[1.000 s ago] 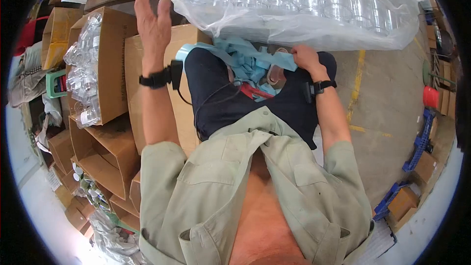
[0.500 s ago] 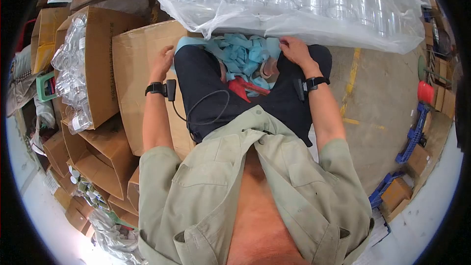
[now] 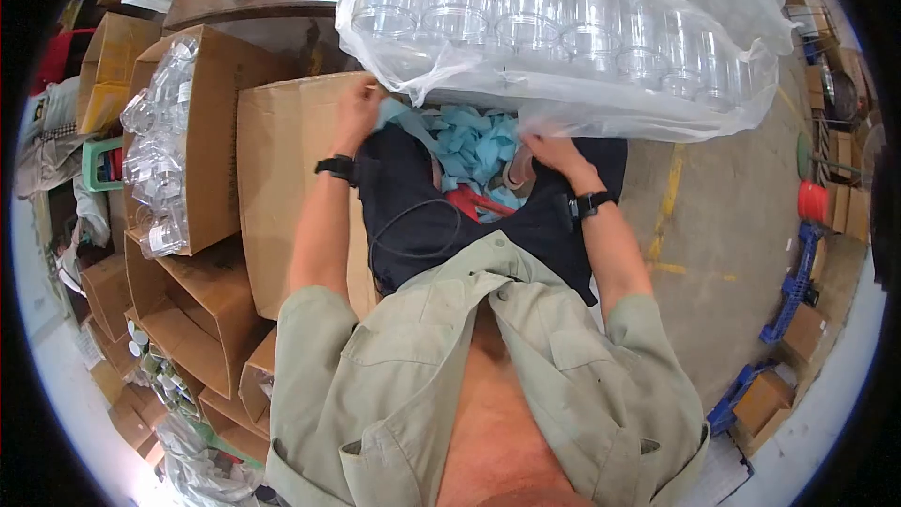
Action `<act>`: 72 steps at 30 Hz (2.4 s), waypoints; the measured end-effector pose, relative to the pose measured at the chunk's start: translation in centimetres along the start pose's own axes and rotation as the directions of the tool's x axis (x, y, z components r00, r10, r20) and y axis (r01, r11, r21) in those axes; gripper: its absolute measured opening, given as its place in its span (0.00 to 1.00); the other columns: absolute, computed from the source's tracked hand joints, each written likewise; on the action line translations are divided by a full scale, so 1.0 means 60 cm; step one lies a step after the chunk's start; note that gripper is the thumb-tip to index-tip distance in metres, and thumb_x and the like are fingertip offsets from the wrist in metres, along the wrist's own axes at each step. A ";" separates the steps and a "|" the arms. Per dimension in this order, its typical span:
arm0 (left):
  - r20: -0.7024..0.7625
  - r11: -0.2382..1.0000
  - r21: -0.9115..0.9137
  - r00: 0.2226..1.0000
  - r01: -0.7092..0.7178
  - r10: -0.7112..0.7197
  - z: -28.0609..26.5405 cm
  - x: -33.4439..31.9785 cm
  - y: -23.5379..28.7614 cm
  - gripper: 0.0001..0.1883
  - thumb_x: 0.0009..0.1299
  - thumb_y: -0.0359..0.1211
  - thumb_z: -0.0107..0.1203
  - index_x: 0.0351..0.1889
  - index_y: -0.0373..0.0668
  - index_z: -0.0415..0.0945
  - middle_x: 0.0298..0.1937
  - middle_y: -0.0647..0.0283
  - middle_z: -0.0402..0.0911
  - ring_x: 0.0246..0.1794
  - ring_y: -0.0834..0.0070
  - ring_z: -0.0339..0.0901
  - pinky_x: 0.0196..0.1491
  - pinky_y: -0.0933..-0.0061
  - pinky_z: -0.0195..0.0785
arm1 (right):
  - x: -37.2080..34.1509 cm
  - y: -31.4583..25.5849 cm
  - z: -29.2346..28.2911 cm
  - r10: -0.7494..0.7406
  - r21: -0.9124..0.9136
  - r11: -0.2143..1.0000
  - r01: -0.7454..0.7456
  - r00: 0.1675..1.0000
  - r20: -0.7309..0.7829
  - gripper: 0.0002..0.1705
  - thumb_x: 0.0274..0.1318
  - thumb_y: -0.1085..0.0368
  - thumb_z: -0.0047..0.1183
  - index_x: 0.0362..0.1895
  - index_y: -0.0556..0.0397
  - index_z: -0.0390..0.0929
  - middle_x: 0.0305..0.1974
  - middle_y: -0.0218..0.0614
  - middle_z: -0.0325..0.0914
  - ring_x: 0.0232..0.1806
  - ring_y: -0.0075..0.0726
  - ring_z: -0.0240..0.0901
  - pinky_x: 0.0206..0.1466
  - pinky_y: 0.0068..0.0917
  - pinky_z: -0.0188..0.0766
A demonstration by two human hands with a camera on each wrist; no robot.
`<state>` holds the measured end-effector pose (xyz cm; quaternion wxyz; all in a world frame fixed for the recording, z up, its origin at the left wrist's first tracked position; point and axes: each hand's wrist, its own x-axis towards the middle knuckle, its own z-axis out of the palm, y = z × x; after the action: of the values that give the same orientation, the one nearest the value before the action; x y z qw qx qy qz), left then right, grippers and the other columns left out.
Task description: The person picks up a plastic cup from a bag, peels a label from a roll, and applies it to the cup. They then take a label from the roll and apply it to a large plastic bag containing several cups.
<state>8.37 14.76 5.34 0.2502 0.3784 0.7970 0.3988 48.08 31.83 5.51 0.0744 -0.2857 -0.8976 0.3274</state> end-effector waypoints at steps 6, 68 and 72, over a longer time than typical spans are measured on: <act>0.421 0.904 0.162 0.856 -0.395 0.299 0.170 -0.121 0.083 0.14 0.73 0.34 0.56 0.55 0.42 0.79 0.43 0.45 0.86 0.47 0.45 0.84 0.48 0.49 0.77 | -0.045 -0.105 -0.025 0.186 0.484 0.848 -0.214 0.977 0.106 0.18 0.68 0.64 0.59 0.58 0.58 0.82 0.45 0.40 0.88 0.44 0.28 0.83 0.48 0.29 0.78; -0.064 0.690 0.594 0.830 -0.414 0.554 -0.238 0.570 0.082 0.13 0.70 0.32 0.60 0.52 0.45 0.82 0.49 0.57 0.87 0.53 0.53 0.83 0.53 0.55 0.76 | -0.006 -0.043 0.109 0.076 -0.018 0.997 -0.078 0.834 0.546 0.20 0.67 0.54 0.56 0.55 0.51 0.83 0.55 0.51 0.83 0.59 0.63 0.77 0.63 0.52 0.72; 0.064 0.498 0.719 0.760 -0.485 0.647 -0.231 0.647 0.089 0.12 0.68 0.32 0.59 0.49 0.52 0.84 0.53 0.63 0.85 0.64 0.59 0.77 0.61 0.53 0.69 | -0.044 -0.003 0.147 -0.002 -0.086 0.996 0.040 0.916 0.401 0.20 0.68 0.53 0.55 0.56 0.50 0.83 0.56 0.49 0.83 0.60 0.61 0.77 0.64 0.51 0.71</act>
<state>-21.99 41.87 13.71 -0.1448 0.6392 0.7371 0.1647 47.32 25.42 -1.08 -0.1207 -0.2059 -0.9110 0.3364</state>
